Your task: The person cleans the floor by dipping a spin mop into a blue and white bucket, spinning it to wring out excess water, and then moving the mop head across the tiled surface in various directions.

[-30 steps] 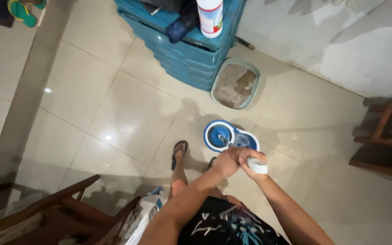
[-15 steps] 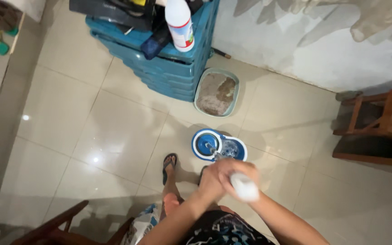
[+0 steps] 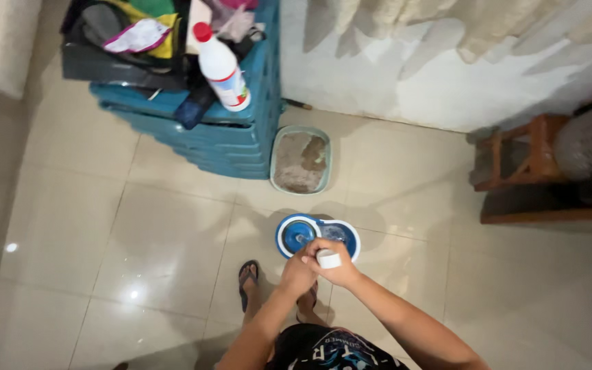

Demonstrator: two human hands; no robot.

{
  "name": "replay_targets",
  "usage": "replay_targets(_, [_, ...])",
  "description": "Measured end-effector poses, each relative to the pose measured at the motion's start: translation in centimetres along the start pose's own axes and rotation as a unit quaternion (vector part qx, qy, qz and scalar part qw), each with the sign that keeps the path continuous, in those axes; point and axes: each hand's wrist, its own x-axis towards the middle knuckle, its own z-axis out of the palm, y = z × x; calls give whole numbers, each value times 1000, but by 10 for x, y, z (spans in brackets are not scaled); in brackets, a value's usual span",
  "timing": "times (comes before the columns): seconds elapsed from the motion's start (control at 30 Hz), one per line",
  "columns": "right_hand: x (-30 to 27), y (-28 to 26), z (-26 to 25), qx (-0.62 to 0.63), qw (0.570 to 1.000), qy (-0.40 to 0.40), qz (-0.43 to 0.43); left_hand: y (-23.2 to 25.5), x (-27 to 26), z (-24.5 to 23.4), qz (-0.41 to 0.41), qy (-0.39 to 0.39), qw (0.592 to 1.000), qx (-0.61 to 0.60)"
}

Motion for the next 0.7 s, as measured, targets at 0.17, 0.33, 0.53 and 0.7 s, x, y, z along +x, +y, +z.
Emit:
replay_targets(0.17, [-33,-82,-12,-17,988,50,-148,85,-39,-30,127,144,981,28])
replay_targets(0.33, [-3,17,22,21,991,-35,-128,-6,-27,-9,48,47,997,33])
replay_targets(0.53, [-2,95,27,-16,992,-83,-93,-77,-11,26,79,56,995,33])
replay_targets(0.7, [1,11,14,0,999,-23,-46,-11,-13,-16,51,22,997,-48])
